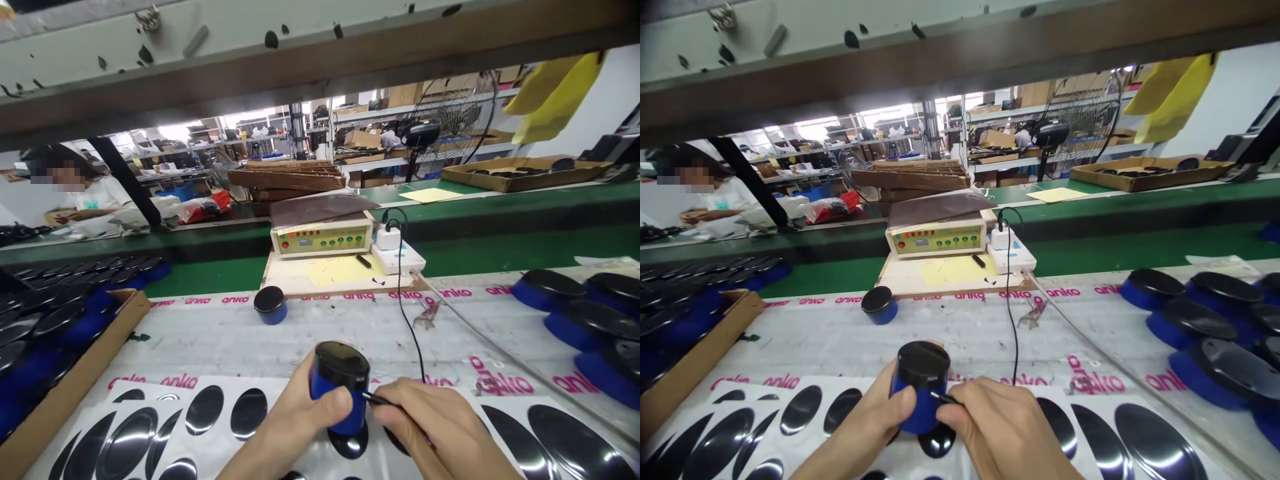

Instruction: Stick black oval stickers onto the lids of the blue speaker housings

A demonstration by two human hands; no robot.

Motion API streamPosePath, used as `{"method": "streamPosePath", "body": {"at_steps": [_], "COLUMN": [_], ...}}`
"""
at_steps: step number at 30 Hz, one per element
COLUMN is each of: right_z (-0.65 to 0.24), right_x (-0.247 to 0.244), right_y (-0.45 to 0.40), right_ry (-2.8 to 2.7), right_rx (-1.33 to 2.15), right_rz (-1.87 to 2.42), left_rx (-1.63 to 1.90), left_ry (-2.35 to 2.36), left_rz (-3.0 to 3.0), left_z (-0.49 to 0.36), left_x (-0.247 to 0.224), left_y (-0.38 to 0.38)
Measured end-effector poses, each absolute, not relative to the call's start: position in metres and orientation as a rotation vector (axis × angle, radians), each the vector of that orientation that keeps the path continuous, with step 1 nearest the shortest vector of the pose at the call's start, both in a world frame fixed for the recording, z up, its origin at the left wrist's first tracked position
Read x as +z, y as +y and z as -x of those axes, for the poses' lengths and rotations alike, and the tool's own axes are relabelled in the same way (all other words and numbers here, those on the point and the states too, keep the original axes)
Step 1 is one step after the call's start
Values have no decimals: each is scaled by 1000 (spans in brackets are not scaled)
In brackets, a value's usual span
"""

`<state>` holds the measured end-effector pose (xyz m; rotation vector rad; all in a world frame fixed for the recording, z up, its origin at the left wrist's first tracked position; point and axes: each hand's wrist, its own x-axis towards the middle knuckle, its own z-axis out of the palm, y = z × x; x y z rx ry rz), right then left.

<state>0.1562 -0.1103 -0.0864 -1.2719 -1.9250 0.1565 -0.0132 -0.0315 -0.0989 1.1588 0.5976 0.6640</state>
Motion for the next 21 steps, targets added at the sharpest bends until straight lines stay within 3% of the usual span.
{"method": "streamPosePath", "body": {"at_steps": [12,21], "right_z": [-165,-157], "right_x": [-105,-122], "right_y": [-105,-97], "right_ry": [-2029,-1967], "right_rx": [-330,62], "right_rz": [1407,1458], "left_rx": [791,1317], "left_ry": [1033,858], "left_rz": [-1702,-2538], "left_z": [7,8], "left_x": [-111,-116], "left_y": [-37,-37]}}
